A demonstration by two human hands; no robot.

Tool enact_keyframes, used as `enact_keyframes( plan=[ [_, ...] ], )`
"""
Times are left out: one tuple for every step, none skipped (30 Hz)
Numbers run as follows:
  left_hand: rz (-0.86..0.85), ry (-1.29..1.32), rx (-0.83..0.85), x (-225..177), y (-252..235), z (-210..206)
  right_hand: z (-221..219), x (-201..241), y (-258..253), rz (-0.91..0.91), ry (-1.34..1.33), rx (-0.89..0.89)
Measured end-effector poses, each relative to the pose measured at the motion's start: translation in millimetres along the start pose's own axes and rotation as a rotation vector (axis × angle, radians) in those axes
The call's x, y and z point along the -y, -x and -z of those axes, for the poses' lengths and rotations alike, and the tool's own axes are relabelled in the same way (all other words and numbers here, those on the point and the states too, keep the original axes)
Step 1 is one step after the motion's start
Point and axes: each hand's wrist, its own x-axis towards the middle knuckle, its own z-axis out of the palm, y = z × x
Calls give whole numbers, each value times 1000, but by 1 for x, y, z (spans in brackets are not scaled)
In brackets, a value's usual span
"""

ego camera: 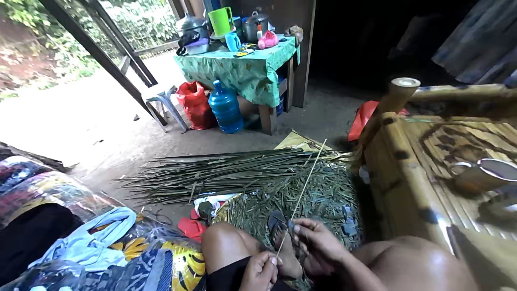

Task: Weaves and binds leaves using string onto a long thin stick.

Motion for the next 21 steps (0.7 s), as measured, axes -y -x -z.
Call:
enact_keyframes(
  plan=[
    [-2, -10, 12, 1, 4, 2, 8, 11, -4, 8, 6, -53],
    [-3, -28, 23, 2, 9, 5, 16, 23, -8, 17, 15, -102],
    [-2, -41, 30, 4, 15, 7, 25, 34, -13, 28, 24, -151],
    [2, -49, 33, 7, 22, 10, 36, 45, -18, 47, 26, -202],
    [10, -48, 24, 9, 27, 12, 46, 56, -24, 68, 17, -258],
    [16, -38, 9, 12, 32, 14, 57, 65, -29, 89, -3, -314],
    [21, -28, -8, 14, 36, 15, 66, 72, -34, 108, -34, -362],
    [23, -18, -24, 16, 38, 16, 72, 76, -39, 124, -66, -400],
    [15, -16, -40, 15, 38, 16, 74, 76, -41, 132, -89, -429],
    [4, -17, -55, 13, 37, 15, 70, 74, -41, 135, -86, -442],
    [-6, -23, -65, 11, 35, 13, 61, 69, -38, 127, -51, -434],
    [-12, -32, -76, 9, 31, 12, 48, 61, -32, 112, 2, -401],
    [-12, -36, -94, 7, 26, 9, 34, 51, -24, 91, 45, -333],
    [-7, -35, -114, 4, 20, 7, 21, 39, -16, 66, 76, -237],
    [-3, -33, -127, 2, 15, 5, 8, 25, -7, 34, 91, -138],
    [-1, -31, -130, 1, 11, 4, -3, 11, -1, 4, 87, -46],
    [2, -29, -124, -1, 8, 2, -10, -2, 5, -19, 75, 32],
    [5, -25, -112, -3, 6, 2, -15, -13, 9, -37, 61, 89],
    [9, -25, -94, -4, 5, 1, -16, -20, 12, -43, 41, 124],
    [12, -26, -79, -5, 5, 1, -14, -22, 14, -36, 21, 136],
    [15, -28, -65, -4, 7, 1, -11, -21, 14, -24, 6, 125]
  ],
)
